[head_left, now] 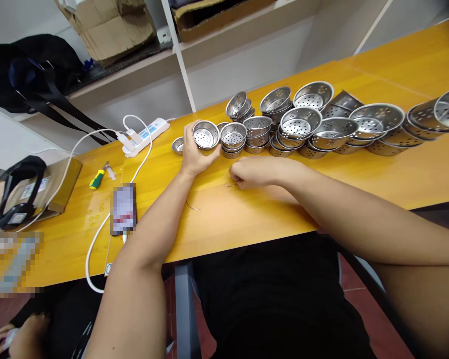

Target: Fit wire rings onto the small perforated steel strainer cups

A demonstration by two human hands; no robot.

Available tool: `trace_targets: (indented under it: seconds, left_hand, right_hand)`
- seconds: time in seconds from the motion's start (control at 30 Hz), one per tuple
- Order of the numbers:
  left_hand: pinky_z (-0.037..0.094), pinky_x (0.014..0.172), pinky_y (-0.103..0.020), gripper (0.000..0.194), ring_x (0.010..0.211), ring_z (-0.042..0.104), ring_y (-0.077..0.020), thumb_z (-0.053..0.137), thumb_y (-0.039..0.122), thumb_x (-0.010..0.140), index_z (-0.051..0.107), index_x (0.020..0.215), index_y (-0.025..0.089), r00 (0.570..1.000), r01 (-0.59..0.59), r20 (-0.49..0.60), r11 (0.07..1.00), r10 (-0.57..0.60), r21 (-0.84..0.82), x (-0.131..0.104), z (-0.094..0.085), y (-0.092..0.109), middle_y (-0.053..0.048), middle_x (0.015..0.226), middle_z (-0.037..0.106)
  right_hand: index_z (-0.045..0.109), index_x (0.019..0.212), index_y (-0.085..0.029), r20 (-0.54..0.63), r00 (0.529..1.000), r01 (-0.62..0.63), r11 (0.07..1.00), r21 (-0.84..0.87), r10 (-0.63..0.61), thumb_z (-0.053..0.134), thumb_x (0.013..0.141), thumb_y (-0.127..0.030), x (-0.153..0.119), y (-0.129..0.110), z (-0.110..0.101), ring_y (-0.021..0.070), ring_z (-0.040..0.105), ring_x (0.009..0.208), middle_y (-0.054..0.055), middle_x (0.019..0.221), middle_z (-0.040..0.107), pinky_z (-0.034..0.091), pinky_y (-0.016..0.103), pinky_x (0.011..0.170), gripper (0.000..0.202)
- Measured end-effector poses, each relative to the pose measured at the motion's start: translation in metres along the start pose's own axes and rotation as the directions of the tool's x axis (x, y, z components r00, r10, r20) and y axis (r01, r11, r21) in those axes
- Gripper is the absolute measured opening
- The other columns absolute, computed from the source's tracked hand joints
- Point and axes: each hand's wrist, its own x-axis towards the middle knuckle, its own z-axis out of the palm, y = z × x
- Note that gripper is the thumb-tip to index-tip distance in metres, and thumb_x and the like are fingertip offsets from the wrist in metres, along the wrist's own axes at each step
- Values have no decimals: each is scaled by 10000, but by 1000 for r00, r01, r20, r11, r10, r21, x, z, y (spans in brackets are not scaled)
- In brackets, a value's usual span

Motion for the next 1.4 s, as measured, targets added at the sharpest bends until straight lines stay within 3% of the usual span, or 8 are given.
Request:
trace_targets:
  seconds: [0.13, 0.3, 0.5, 0.7, 0.83, 1.0, 1.23, 1.4]
  left_hand:
    - [494, 1426, -718, 932, 1587, 637, -435, 818, 844, 975, 462, 1658, 320, 997, -75, -26, 997, 74, -25, -1, 1, 0, -191, 1650, 594]
    - [570, 1351, -674, 894, 1476, 694, -392, 861, 851, 961, 506, 1592, 326, 998, -57, 4, 998, 57, -27, 0, -1, 9, -158, 1553, 631]
    - [637, 1236, -633, 871, 1358, 702, -356, 862, 945, 903, 573, 1450, 333, 999, -35, -18, 999, 36, 39, 1, -2, 16, -123, 1401, 631]
    - [607, 1267, -651, 884, 1366, 690, -358, 839, 975, 899, 566, 1434, 327, 1000, 1, -2, 1000, -1, 13, 2, -2, 12, -115, 1393, 629]
    - [595, 1296, -670, 940, 1381, 697, -368, 854, 999, 863, 565, 1451, 325, 1000, 21, 21, 1000, -21, 13, 3, -3, 9, -117, 1414, 646]
    - [603, 1296, -656, 826, 1365, 723, -352, 829, 932, 947, 587, 1447, 320, 999, -28, 25, 1000, 28, -2, 2, -3, 8, -116, 1401, 668]
    - [608, 1291, -660, 786, 1362, 733, -354, 852, 884, 959, 602, 1451, 325, 998, -23, 51, 1000, 23, -8, 1, -4, 4, -109, 1395, 681]
    - [624, 1299, -668, 812, 1375, 748, -360, 873, 891, 942, 610, 1454, 320, 999, -1, 52, 1000, 1, 7, 1, -4, 3, -119, 1404, 699]
  right_hand:
    - [945, 1115, -129, -8, 1000, 10, 994, -108, -11, 770, 1025, -89, 1, -16, 0, 339, 833, 954, 234, 1168, 925, 446, 410, 740, 201]
    - [956, 1227, -113, 26, 990, 139, 966, -217, -136, 791, 1007, -123, 7, -15, 2, 355, 856, 1100, 215, 1238, 935, 455, 394, 803, 275]
    - [945, 1209, -150, 25, 985, 171, 967, -187, -170, 799, 1026, -211, 6, -3, 3, 331, 838, 1067, 179, 1231, 935, 377, 389, 750, 242]
    - [877, 1175, -185, -77, 983, 165, 985, -55, -169, 780, 1016, -181, 3, 8, 9, 266, 770, 955, 126, 1223, 904, 395, 357, 726, 187]
    - [880, 1082, -229, -14, 990, 141, 990, -26, -141, 791, 978, -165, 1, 8, 8, 242, 701, 816, 88, 1111, 889, 375, 364, 681, 151]
    - [891, 1006, -200, 27, 993, 115, 992, -46, -113, 732, 1019, -107, -6, -8, 1, 258, 715, 812, 130, 1066, 892, 361, 387, 688, 184]
    - [855, 1209, -194, -91, 980, 179, 984, -2, -178, 804, 991, -138, 3, 2, 5, 263, 749, 947, 111, 1186, 886, 376, 352, 722, 231]
    - [882, 965, -211, 28, 989, 143, 989, -31, -142, 764, 1002, -123, 7, 1, 4, 228, 652, 734, 85, 984, 875, 347, 380, 645, 152]
